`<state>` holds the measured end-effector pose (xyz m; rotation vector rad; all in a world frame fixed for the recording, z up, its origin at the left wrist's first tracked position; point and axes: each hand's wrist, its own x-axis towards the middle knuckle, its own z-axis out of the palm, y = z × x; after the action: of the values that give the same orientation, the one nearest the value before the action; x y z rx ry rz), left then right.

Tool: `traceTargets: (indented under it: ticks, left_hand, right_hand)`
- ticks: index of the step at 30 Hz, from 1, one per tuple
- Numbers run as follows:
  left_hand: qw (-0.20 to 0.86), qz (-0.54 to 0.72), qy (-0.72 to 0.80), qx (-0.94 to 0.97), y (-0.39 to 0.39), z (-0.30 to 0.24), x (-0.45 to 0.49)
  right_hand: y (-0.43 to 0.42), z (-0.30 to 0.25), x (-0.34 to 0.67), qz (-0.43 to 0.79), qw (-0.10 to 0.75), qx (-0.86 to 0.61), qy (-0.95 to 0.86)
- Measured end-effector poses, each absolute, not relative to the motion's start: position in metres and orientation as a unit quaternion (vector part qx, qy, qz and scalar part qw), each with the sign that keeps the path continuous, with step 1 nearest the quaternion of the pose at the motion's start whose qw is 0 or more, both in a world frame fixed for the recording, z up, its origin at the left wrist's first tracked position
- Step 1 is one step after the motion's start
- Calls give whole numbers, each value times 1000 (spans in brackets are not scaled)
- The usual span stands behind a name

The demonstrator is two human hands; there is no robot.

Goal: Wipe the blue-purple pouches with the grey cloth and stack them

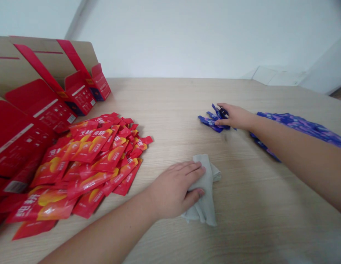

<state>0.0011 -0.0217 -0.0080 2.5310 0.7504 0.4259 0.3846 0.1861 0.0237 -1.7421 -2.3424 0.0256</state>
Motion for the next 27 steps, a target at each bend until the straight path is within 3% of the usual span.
traceTargets:
  ticks: [17, 22, 24, 27]
  left_hand:
    - [236, 155, 274, 919, -22, -9, 1]
    - [257, 179, 282, 907, -24, -10, 0]
    - [273, 214, 307, 886, -24, -12, -1]
    - [306, 289, 357, 834, -20, -17, -5]
  right_hand:
    - [203, 18, 374, -44, 123, -549, -826]
    - [172, 28, 337, 5, 276, -586, -762]
    - [141, 27, 308, 97, 367, -604, -701]
    - [79, 17, 256, 276, 427, -550, -662]
